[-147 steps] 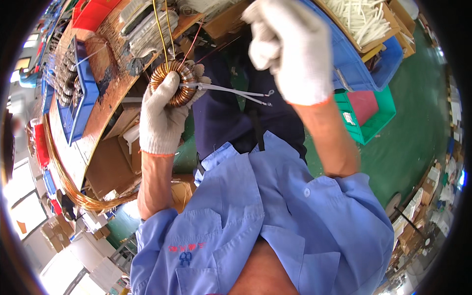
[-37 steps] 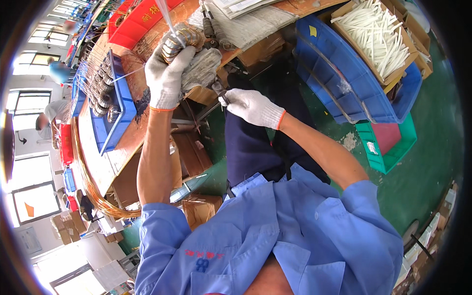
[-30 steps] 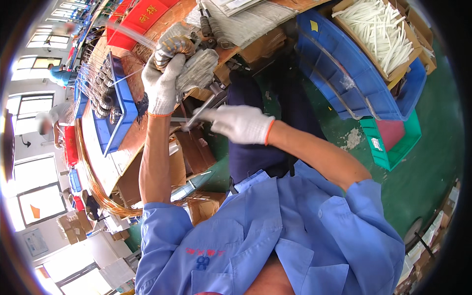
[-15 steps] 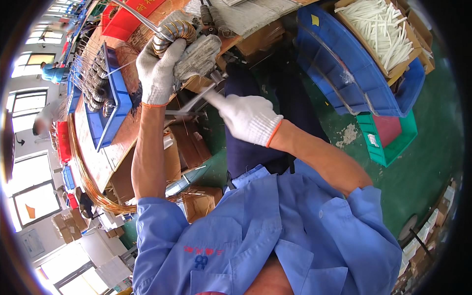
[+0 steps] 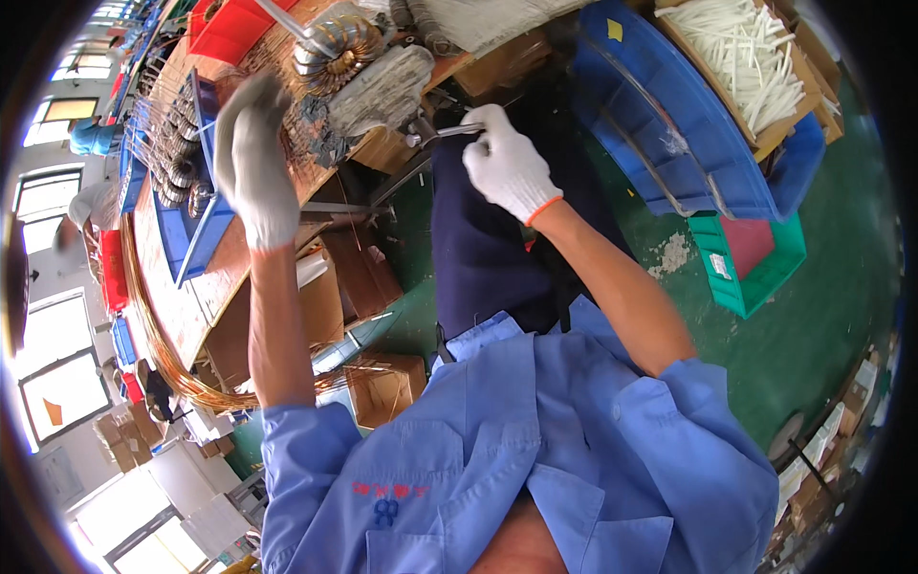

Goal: Winding thick copper wire around a toroidal core using a manual winding tool.

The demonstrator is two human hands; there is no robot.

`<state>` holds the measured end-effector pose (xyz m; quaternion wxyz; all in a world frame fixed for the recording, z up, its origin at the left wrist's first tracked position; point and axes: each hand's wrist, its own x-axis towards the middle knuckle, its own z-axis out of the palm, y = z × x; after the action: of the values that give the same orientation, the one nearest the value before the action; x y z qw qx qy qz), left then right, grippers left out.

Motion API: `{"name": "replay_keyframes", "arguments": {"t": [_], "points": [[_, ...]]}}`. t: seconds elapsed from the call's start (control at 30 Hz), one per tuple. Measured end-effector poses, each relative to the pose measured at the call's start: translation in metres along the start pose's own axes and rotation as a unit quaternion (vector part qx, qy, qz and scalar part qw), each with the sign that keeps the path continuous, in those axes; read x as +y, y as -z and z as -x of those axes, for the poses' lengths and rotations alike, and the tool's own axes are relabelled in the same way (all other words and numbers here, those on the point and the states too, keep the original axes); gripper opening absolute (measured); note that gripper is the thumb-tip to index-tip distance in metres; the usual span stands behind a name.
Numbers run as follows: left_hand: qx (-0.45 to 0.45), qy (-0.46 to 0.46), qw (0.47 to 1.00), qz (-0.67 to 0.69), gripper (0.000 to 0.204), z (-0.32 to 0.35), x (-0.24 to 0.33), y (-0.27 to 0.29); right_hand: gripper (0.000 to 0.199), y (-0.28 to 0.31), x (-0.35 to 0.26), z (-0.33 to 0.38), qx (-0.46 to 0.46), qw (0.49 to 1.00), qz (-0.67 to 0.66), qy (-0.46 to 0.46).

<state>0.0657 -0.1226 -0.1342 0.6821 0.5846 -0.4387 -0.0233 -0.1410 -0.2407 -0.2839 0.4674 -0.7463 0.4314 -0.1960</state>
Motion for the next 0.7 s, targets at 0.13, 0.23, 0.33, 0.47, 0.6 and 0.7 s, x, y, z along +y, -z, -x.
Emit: {"name": "replay_keyframes", "arguments": {"t": [0.13,0.23,0.33,0.47,0.6,0.7], "points": [[0.088,0.243,0.949,-0.18,0.038,0.086,0.015,0.038,0.038,-0.027,-0.064,0.034,-0.157,0.888,-0.393,-0.179],[-0.007,0.328,0.927,-0.183,0.042,0.115,-0.013,0.051,0.046,-0.033,-0.096,0.059,-0.358,0.768,-0.496,-0.191],[-0.021,0.473,0.88,0.043,0.04,0.115,-0.027,0.053,0.043,-0.025,-0.086,0.072,-0.329,0.929,-0.15,-0.073],[0.069,0.469,0.879,0.041,0.032,0.075,-0.014,0.055,0.028,-0.017,-0.062,0.081,-0.39,0.908,-0.116,-0.101],[0.098,0.399,0.911,0.043,0.025,0.034,-0.021,0.075,0.023,-0.027,-0.067,0.089,-0.396,0.903,-0.145,-0.084],[0.079,0.404,0.902,-0.131,0.032,0.029,-0.041,0.101,0.021,-0.03,-0.075,0.09,-0.413,0.9,-0.122,-0.063]]}}
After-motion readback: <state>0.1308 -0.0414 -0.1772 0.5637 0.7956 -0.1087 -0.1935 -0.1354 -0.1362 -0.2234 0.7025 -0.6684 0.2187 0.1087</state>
